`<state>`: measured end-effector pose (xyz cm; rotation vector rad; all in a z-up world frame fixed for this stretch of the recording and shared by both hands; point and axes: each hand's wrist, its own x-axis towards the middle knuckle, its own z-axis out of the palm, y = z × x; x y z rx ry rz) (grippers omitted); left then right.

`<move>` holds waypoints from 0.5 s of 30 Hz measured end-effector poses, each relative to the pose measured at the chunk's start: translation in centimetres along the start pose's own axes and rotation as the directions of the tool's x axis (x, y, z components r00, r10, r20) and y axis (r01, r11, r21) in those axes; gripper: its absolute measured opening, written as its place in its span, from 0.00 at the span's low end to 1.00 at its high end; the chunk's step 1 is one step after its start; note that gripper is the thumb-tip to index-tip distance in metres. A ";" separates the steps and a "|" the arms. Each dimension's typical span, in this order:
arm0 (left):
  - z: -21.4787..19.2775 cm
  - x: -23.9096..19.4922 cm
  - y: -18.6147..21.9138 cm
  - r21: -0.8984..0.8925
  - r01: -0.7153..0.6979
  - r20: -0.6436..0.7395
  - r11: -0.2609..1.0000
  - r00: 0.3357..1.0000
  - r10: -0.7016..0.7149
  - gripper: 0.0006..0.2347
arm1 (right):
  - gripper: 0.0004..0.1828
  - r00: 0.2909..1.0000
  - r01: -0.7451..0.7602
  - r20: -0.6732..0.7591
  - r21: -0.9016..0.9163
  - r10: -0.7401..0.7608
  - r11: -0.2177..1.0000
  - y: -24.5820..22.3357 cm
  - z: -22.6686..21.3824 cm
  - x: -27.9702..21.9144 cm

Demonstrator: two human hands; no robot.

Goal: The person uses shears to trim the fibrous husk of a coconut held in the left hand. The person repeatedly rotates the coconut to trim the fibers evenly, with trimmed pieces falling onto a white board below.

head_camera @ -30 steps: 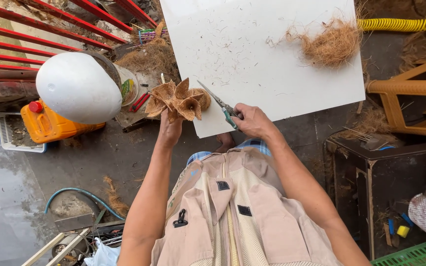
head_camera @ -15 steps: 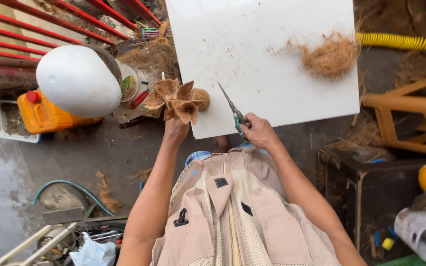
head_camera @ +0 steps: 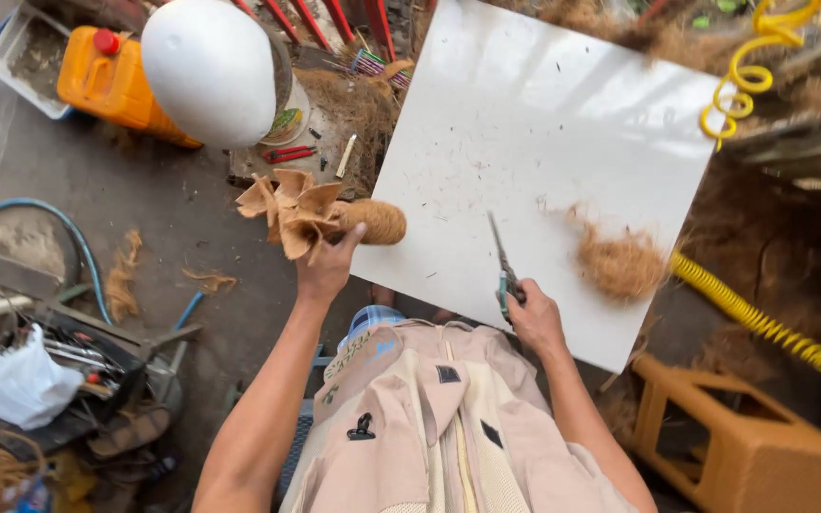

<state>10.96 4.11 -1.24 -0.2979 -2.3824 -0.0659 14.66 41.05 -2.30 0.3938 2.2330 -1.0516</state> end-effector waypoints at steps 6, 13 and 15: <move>-3.6 -3.7 2.7 0.220 -0.015 0.157 0.975 0.987 -0.020 0.11 | 0.19 0.991 -0.016 -0.126 0.194 0.042 0.981 3.3 -4.5 3.4; -5.3 -4.9 4.9 -0.068 0.408 0.272 0.910 0.886 -0.377 0.28 | 0.14 0.955 0.138 -0.297 0.420 -0.008 0.897 4.0 -5.8 6.7; -6.0 -1.1 5.4 -0.282 0.623 0.411 0.730 0.765 -0.495 0.20 | 0.14 0.944 0.164 -0.331 0.481 0.005 0.861 5.2 -4.8 6.6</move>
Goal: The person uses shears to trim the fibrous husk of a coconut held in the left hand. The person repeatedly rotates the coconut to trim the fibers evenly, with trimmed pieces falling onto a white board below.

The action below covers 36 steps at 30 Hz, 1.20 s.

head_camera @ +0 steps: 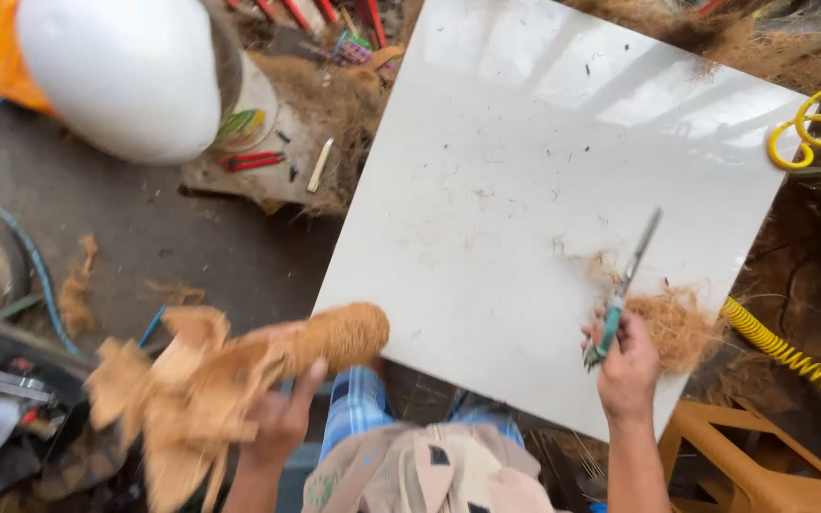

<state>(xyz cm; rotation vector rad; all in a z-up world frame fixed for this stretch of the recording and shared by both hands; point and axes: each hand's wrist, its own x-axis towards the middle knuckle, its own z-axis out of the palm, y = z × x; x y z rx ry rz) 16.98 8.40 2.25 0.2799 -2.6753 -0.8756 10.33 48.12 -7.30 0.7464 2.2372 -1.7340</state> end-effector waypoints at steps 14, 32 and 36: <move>7.2 2.3 -0.9 -0.366 0.095 0.231 0.926 0.973 -0.009 0.21 | 0.19 0.990 -0.124 -0.066 0.035 0.127 0.992 0.3 1.2 -7.9; 8.8 15.7 -0.6 -0.449 -0.431 0.239 0.783 0.786 0.570 0.05 | 0.25 0.962 -0.141 0.197 -0.241 0.190 0.960 -5.5 7.5 -11.9; 12.4 11.9 -6.8 -0.610 0.077 0.392 0.788 0.894 0.216 0.06 | 0.26 0.923 -0.113 0.306 -0.364 0.234 0.924 -6.9 11.0 -10.5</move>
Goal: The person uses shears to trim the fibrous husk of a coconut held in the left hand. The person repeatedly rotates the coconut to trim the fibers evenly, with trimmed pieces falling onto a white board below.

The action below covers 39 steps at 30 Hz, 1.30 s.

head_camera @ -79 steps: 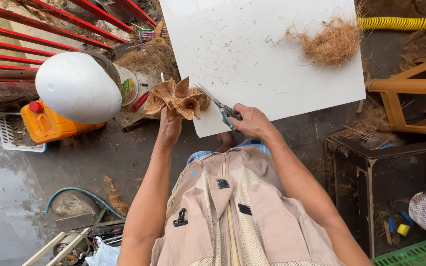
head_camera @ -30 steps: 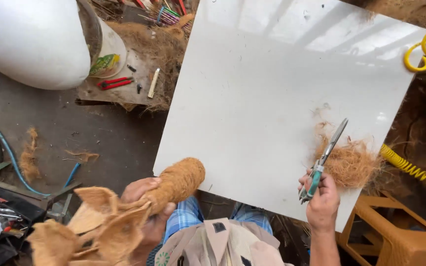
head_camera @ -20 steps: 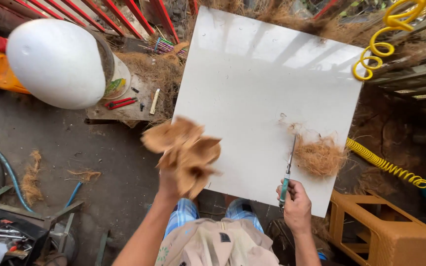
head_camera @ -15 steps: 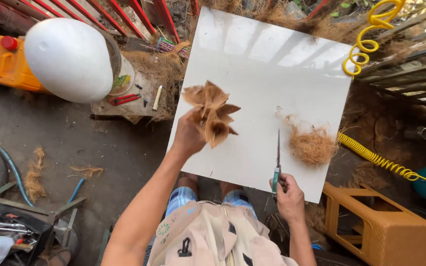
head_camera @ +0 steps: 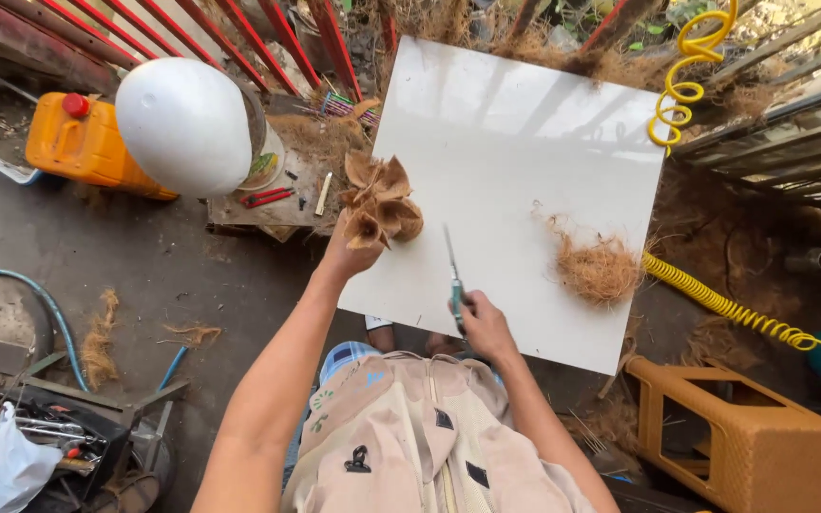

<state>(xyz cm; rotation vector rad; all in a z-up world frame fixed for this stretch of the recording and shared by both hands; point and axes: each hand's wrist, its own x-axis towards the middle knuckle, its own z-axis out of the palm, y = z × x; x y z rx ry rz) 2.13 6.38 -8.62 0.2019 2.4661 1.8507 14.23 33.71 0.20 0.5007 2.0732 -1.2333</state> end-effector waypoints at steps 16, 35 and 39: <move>3.0 -2.8 -2.5 -0.049 0.080 -0.170 0.996 0.982 -0.087 0.09 | 0.22 0.983 0.084 0.162 0.012 -0.085 0.996 -2.4 -0.7 4.0; 4.5 -0.7 9.3 0.905 -0.105 -0.160 0.411 0.813 0.560 0.13 | 0.30 0.995 0.031 0.103 -0.141 -0.017 0.990 0.8 -7.2 1.6; 3.3 -2.4 9.4 0.987 -0.113 0.007 0.115 0.741 0.672 0.10 | 0.32 0.983 0.102 0.171 -0.235 -0.062 0.967 0.5 -4.8 3.3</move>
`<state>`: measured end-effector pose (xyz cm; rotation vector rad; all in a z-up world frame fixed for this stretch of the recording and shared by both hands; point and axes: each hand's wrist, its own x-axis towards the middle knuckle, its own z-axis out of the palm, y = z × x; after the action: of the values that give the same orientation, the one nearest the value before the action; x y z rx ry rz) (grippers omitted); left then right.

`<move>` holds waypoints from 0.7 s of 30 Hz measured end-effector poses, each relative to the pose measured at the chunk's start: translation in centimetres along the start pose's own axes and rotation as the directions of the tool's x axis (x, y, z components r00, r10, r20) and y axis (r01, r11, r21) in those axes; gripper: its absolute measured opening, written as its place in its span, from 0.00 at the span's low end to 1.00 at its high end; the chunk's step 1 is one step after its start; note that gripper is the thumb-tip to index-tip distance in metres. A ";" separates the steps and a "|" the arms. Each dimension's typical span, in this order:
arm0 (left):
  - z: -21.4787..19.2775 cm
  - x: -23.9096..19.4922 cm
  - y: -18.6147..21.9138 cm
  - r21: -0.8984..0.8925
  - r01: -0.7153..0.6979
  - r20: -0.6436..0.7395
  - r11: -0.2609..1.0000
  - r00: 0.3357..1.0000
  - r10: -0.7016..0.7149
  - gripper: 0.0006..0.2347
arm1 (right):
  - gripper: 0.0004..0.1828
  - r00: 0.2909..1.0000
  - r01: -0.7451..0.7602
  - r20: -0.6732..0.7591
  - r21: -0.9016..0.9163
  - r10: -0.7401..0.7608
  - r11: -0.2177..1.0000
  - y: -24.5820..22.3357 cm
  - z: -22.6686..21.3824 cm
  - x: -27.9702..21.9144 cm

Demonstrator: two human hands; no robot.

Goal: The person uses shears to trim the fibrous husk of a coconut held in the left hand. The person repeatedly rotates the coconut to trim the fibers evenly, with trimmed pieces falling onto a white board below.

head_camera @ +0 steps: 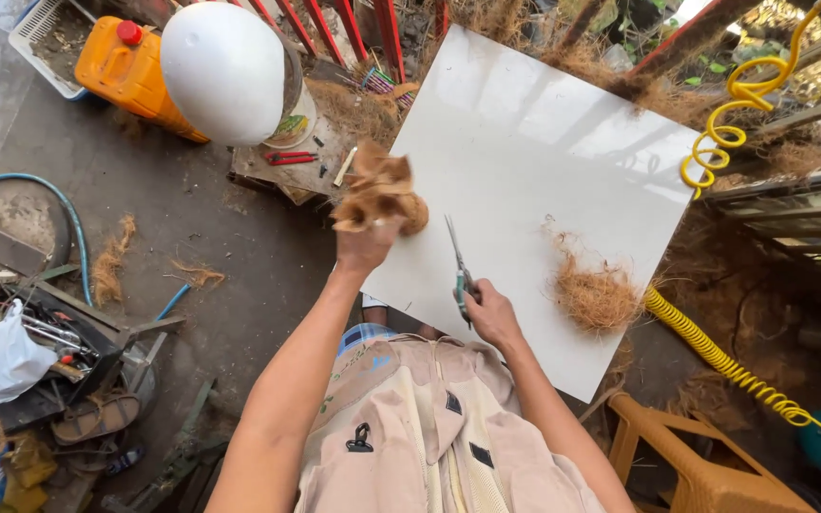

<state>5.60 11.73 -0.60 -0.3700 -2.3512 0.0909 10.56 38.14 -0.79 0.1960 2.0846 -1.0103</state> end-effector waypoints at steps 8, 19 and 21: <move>0.2 -6.8 -2.1 -0.612 0.790 0.578 0.027 0.470 -0.667 0.21 | 0.27 0.993 0.111 0.070 -0.199 -0.099 0.974 -2.4 3.3 2.6; -0.8 -7.8 -4.2 -0.586 0.744 0.741 -0.321 0.333 -0.583 0.21 | 0.22 0.991 0.115 -0.045 -0.207 -0.127 0.972 -1.9 1.9 4.2; -1.1 -7.5 -4.0 -0.585 0.734 0.751 -0.346 0.328 -0.573 0.21 | 0.22 0.988 0.147 -0.006 -0.230 -0.153 0.962 -3.2 1.6 3.5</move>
<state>10.52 5.67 -4.18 0.6911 -1.9389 -2.1469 7.70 34.21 -2.01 -0.0686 2.2439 -0.8483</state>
